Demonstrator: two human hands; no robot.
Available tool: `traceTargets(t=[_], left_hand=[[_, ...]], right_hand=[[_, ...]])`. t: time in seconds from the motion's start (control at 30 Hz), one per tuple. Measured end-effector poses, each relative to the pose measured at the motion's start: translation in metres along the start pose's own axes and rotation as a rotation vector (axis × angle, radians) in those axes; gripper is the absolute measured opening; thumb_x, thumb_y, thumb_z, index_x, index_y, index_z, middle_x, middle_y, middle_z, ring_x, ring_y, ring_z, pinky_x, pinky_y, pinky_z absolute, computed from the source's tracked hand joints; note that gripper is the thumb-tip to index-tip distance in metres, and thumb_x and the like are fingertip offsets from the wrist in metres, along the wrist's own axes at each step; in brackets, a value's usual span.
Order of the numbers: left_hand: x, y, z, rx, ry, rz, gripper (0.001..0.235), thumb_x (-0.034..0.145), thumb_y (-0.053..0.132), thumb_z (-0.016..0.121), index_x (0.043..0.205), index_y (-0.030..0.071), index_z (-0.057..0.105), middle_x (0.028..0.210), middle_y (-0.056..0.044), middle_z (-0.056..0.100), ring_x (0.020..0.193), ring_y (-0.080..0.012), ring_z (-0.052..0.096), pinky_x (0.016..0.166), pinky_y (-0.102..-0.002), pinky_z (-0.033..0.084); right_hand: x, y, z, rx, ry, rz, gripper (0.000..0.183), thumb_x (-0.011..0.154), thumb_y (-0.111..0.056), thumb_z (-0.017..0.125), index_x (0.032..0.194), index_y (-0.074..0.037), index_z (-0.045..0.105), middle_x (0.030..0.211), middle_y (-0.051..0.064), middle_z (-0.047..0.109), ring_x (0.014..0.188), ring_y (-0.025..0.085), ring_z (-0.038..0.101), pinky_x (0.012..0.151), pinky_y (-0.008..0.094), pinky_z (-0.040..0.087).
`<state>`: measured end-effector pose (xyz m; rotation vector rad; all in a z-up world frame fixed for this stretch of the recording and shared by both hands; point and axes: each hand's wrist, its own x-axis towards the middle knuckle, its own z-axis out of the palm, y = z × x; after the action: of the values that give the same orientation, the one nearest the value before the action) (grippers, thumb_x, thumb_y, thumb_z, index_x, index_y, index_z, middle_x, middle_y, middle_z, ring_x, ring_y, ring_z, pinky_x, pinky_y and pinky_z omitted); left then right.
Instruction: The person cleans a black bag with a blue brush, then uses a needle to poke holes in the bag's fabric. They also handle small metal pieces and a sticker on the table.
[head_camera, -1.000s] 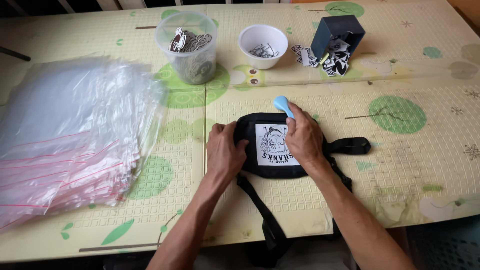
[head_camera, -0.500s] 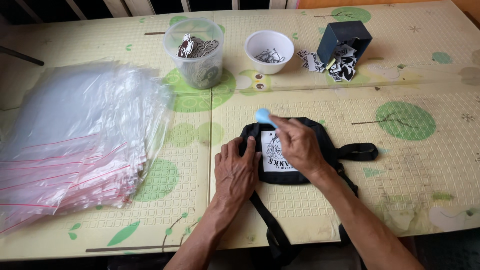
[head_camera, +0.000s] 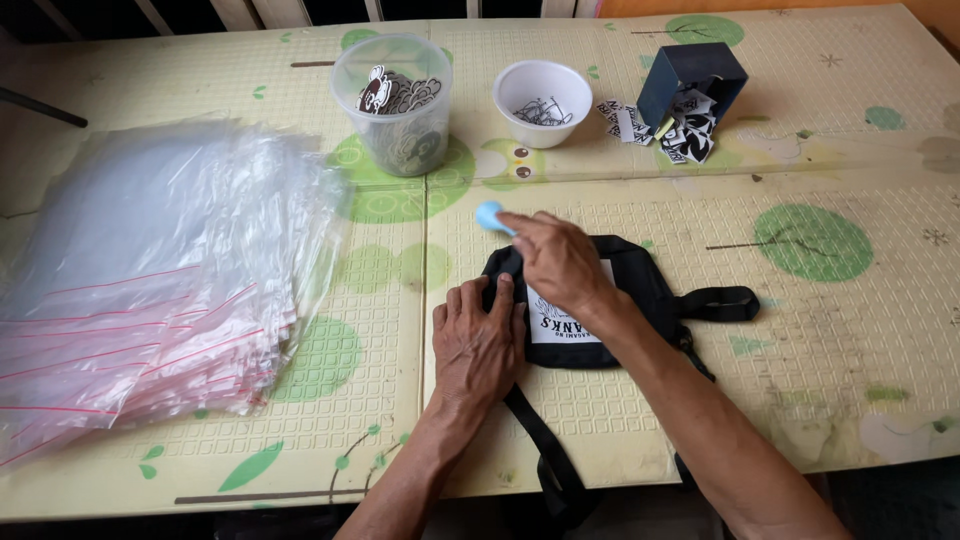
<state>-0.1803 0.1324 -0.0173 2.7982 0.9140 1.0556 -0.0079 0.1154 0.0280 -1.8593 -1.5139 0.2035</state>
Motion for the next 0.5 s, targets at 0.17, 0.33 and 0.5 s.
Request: traceTargets(t=[0.17, 0.33, 0.5], left_hand=[[0.002, 0.000, -0.001, -0.004, 0.020, -0.007, 0.037, 0.100, 0.037, 0.053, 0.123, 0.013, 0.068, 0.110, -0.012, 0.058, 0.104, -0.0315, 0.060, 0.079, -0.042, 0.047], [0.004, 0.002, 0.000, 0.000, 0.027, -0.010, 0.036, 0.099, 0.035, 0.055, 0.122, 0.011, 0.069, 0.110, -0.012, 0.059, 0.104, -0.0315, 0.061, 0.079, -0.041, 0.046], [0.003, -0.001, 0.014, 0.074, -0.027, 0.014, 0.037, 0.097, 0.034, 0.057, 0.120, 0.008, 0.069, 0.104, -0.013, 0.059, 0.098, -0.0323, 0.061, 0.076, -0.043, 0.047]], right_hand=[[-0.009, 0.023, -0.017, -0.185, -0.048, 0.246, 0.042, 0.097, -0.010, 0.055, 0.133, -0.024, 0.072, 0.093, 0.020, 0.072, 0.084, 0.040, 0.071, 0.075, 0.052, 0.059], [-0.026, 0.072, -0.081, -0.577, 0.043, 0.476, 0.051, 0.089, -0.007, 0.059, 0.139, -0.014, 0.069, 0.106, 0.021, 0.070, 0.099, 0.041, 0.072, 0.079, 0.058, 0.058], [-0.051, 0.019, -0.093, -0.030, 0.037, 0.347, 0.041, 0.099, -0.013, 0.050, 0.137, -0.012, 0.068, 0.115, 0.036, 0.069, 0.114, 0.058, 0.060, 0.094, 0.068, 0.050]])
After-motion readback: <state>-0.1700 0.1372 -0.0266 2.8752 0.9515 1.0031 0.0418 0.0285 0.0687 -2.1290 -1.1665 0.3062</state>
